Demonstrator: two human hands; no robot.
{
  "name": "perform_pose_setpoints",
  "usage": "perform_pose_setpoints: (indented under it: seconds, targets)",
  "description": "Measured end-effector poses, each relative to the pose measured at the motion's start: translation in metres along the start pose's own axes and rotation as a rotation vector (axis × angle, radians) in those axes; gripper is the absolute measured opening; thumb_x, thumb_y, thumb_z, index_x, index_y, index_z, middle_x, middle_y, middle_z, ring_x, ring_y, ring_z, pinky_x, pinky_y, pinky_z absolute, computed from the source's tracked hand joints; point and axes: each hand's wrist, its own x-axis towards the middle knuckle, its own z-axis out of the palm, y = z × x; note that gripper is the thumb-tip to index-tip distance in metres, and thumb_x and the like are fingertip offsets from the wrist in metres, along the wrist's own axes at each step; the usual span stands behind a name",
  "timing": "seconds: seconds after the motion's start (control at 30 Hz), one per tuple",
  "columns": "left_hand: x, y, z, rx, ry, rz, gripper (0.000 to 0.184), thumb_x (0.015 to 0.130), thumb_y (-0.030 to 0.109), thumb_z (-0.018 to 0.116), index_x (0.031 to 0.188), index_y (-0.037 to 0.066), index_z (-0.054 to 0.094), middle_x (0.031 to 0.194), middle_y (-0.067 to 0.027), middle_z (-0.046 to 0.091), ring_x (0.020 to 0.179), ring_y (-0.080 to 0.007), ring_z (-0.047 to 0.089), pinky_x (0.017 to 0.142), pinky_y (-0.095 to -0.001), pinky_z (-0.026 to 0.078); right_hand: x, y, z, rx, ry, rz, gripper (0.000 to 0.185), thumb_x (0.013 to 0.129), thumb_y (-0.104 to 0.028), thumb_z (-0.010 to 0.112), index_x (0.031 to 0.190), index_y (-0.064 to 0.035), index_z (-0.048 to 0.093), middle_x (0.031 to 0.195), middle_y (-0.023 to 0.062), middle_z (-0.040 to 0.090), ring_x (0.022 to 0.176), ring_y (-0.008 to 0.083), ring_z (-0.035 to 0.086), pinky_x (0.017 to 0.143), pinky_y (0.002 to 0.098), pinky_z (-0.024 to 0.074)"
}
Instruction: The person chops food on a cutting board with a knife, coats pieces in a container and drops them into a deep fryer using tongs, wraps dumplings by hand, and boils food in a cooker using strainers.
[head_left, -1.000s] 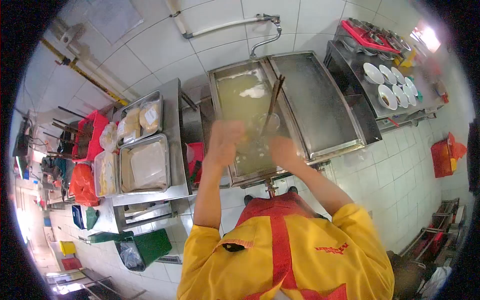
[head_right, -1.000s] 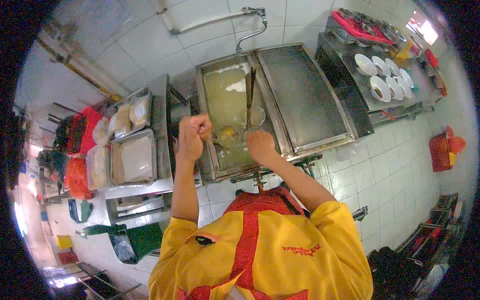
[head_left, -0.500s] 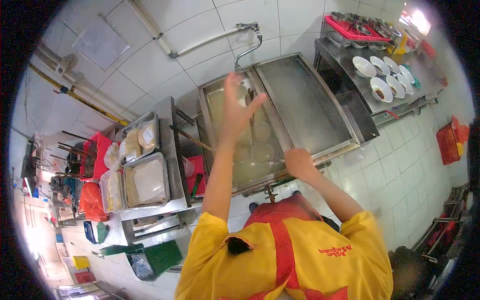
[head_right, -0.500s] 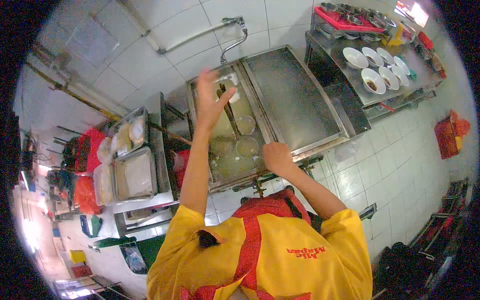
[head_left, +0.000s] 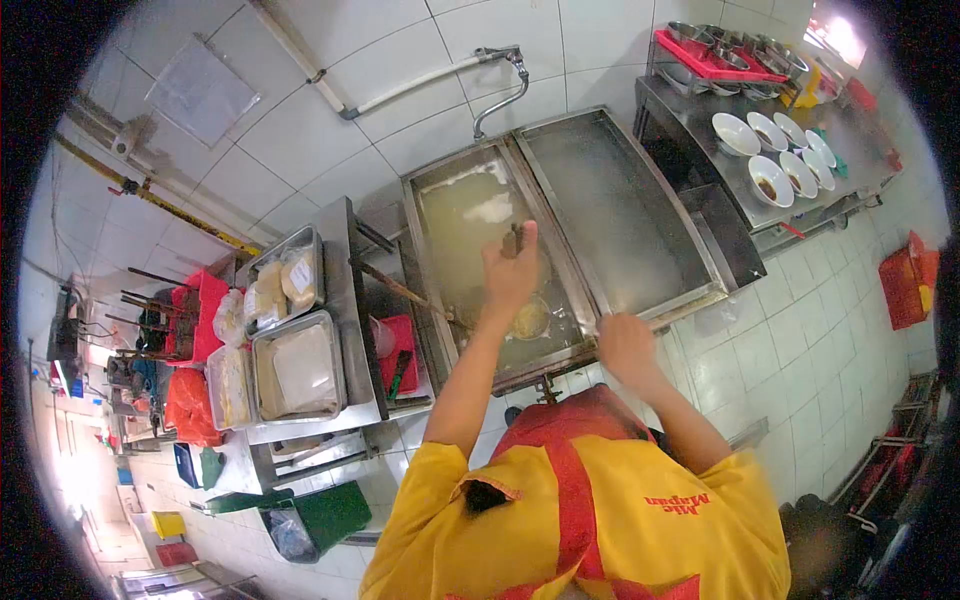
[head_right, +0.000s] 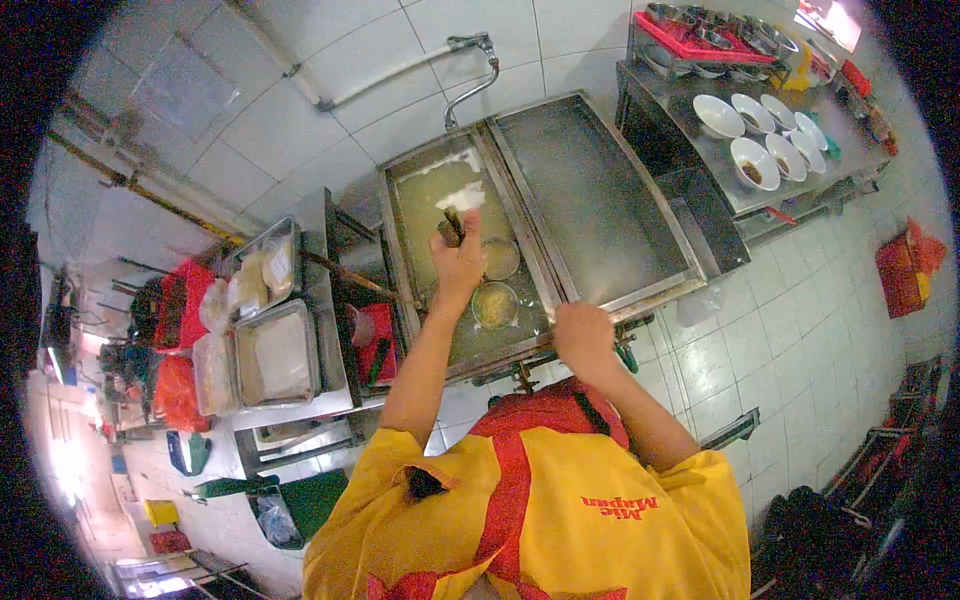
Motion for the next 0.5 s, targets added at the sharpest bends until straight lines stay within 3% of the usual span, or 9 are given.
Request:
perform_pose_setpoints:
  seconds: [0.1,0.17,0.23,0.33,0.4,0.5]
  targets:
    - [-0.011,0.019,0.000,0.034,-0.046,0.101,0.039,0.088,0.032,0.059,0.067,0.000,0.055,0.057,-0.0013,0.045,0.058,-0.0107,0.042,0.055,-0.0293,0.037,0.003,-0.002,0.007,0.143,-0.025,-0.131,0.012,0.066,-0.013,0.063,0.072,-0.0031,0.065,0.073,0.0196,0.063,0.069,0.0346,0.064,0.062,0.0431,0.0524]
    - [-0.010,0.013,-0.001,-0.024,-0.025,0.212,0.038,0.088,0.030,0.060,0.066,0.000,0.054,0.056,-0.0010,0.044,0.057,-0.0095,0.041,0.053,-0.0290,0.036,0.002,0.013,-0.004,0.213,0.016,-0.105,0.013,0.066,-0.012,0.064,0.076,-0.0051,0.067,0.075,0.0201,0.064,0.071,0.0359,0.064,0.063,0.0440,0.0522]
    - [-0.009,0.012,-0.004,-0.077,-0.002,0.321,0.036,0.088,0.027,0.061,0.065,0.000,0.054,0.055,-0.0008,0.043,0.056,-0.0084,0.040,0.051,-0.0288,0.034,-0.002,0.018,-0.020,0.302,0.033,0.084,0.015,0.064,-0.011,0.064,0.077,-0.0071,0.068,0.076,0.0205,0.064,0.071,0.0363,0.064,0.064,0.0439,0.0524]
    - [-0.013,0.011,-0.002,0.122,0.122,0.516,0.035,0.088,0.025,0.060,0.065,0.000,0.053,0.054,0.0005,0.042,0.054,-0.0073,0.038,0.049,-0.0283,0.032,0.003,0.007,-0.001,0.174,-0.034,0.014,0.016,0.067,-0.010,0.062,0.082,-0.0095,0.069,0.075,0.0186,0.064,0.075,0.0349,0.064,0.069,0.0432,0.0519]
    - [-0.011,0.005,-0.003,0.041,0.014,0.303,0.040,0.090,0.029,0.058,0.059,0.005,0.049,0.050,0.0038,0.040,0.048,-0.0087,0.039,0.048,-0.0291,0.029,0.002,0.006,0.003,0.167,-0.099,-0.017,0.016,0.070,-0.010,0.061,0.084,-0.0114,0.069,0.077,0.0176,0.064,0.076,0.0341,0.063,0.070,0.0435,0.0508]
    - [-0.017,0.020,-0.011,-0.101,-0.040,0.189,0.044,0.090,0.030,0.058,0.055,0.007,0.044,0.050,0.0046,0.039,0.047,-0.0076,0.038,0.045,-0.0287,0.026,-0.005,0.011,-0.027,0.239,-0.015,0.076,0.016,0.070,-0.011,0.061,0.085,-0.0112,0.069,0.077,0.0180,0.063,0.076,0.0338,0.063,0.068,0.0443,0.0503]
